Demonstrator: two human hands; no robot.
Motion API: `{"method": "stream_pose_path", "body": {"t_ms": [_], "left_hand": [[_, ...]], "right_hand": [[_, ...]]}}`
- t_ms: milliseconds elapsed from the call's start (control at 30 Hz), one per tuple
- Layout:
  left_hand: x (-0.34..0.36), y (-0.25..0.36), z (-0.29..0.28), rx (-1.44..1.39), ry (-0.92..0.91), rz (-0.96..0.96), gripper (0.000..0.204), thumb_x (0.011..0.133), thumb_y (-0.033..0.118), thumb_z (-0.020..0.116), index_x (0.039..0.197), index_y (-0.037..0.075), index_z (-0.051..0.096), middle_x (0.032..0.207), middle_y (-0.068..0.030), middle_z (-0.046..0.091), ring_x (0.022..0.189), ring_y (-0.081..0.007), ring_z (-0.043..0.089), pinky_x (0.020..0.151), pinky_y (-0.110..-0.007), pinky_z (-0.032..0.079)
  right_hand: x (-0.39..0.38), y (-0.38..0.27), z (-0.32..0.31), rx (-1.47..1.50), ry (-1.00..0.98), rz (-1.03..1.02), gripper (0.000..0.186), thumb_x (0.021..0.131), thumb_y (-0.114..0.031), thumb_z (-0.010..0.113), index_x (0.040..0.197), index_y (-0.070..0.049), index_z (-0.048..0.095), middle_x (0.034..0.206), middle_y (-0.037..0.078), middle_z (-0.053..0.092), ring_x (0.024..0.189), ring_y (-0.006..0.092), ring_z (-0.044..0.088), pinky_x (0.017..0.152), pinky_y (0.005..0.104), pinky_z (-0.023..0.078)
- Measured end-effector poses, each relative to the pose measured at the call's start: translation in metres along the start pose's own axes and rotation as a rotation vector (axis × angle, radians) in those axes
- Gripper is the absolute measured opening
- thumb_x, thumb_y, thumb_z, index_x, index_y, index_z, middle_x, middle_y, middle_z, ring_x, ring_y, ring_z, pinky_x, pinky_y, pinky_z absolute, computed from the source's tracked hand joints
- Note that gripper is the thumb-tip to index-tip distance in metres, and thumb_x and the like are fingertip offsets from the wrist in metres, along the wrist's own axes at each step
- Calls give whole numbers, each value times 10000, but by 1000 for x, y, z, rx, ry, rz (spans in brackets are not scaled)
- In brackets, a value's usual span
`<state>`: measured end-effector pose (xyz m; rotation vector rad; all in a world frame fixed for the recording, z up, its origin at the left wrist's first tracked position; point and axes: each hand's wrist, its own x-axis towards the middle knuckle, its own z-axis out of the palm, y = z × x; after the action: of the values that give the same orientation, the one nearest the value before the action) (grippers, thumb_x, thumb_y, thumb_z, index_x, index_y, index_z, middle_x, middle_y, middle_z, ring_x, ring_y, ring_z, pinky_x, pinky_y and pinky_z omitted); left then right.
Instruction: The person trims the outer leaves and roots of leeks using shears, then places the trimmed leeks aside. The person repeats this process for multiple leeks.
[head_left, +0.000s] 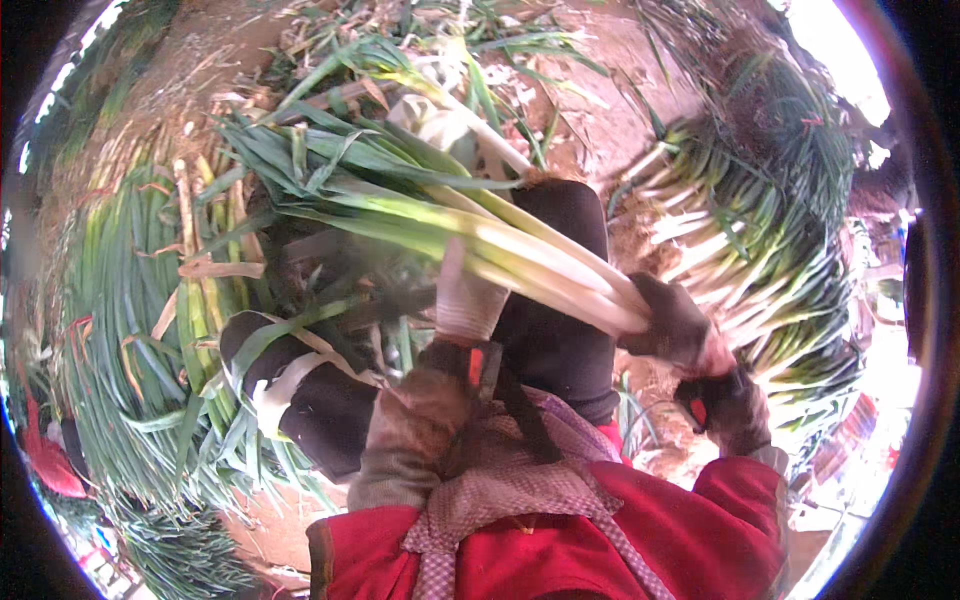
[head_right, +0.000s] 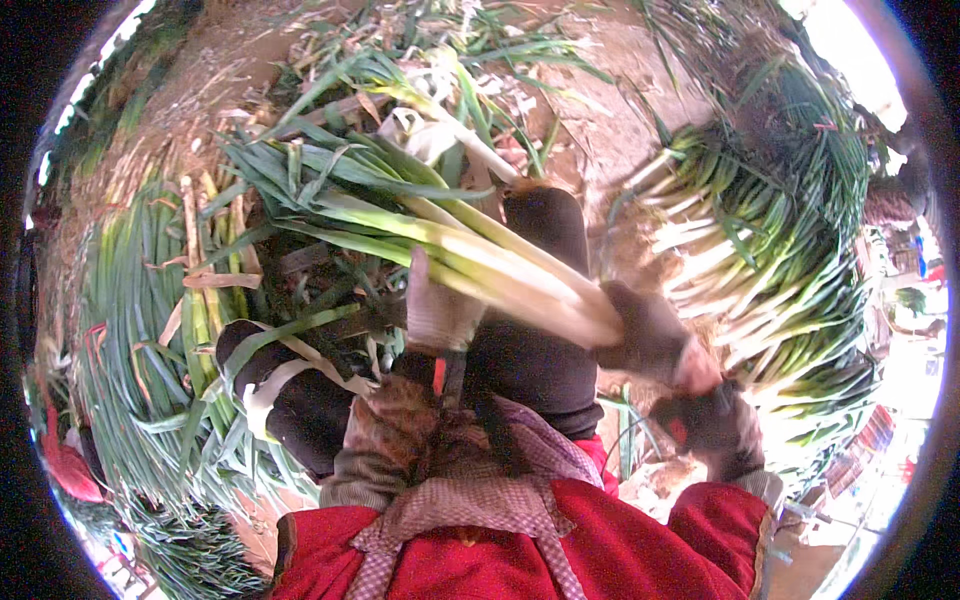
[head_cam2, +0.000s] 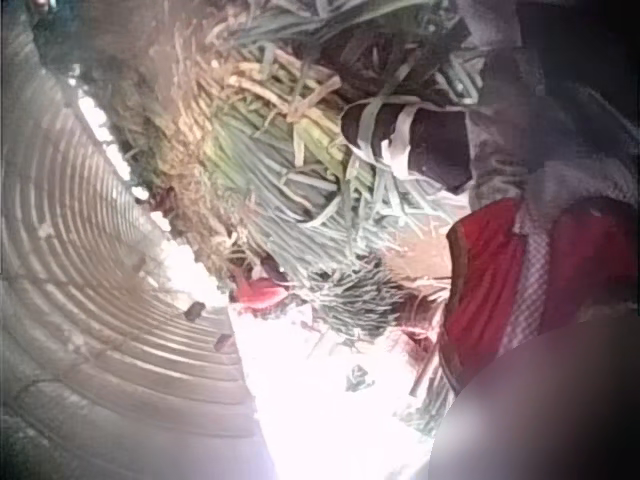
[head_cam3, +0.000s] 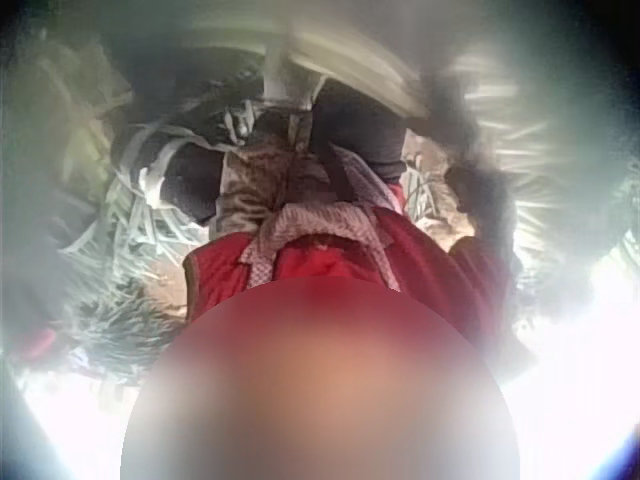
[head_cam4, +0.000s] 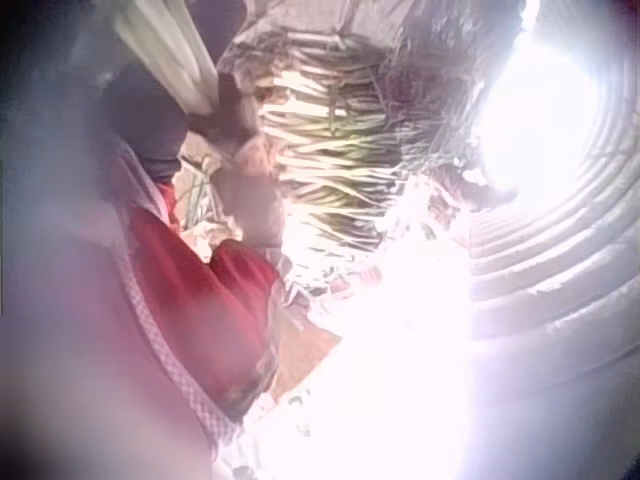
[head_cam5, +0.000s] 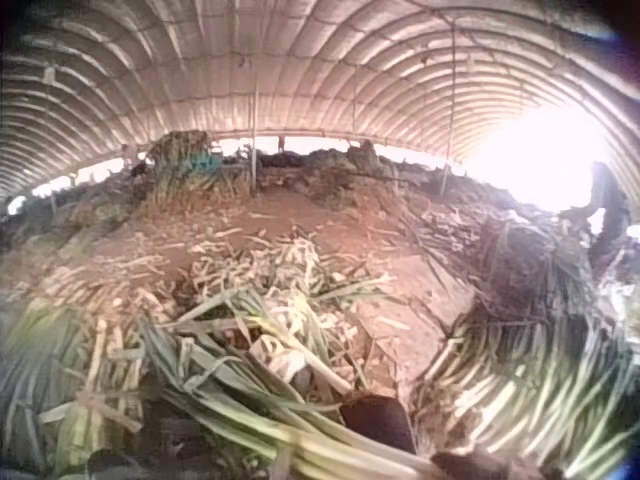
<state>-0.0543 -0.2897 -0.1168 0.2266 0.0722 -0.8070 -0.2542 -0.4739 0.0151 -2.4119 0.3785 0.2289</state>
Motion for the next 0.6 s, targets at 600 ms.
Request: {"method": "stream_pose_path", "body": {"t_ms": [600], "left_hand": [[-23,67,33,72,53,117,697,946,599,599,1412,90,509,1366,-125,584,1248,-314,555,1102,-473,420]], "right_hand": [[77,-103,44,110,-39,-54,698,720,-419,839,1221,-21,562,1004,215,698,955,347,705,830,417,542]]}}
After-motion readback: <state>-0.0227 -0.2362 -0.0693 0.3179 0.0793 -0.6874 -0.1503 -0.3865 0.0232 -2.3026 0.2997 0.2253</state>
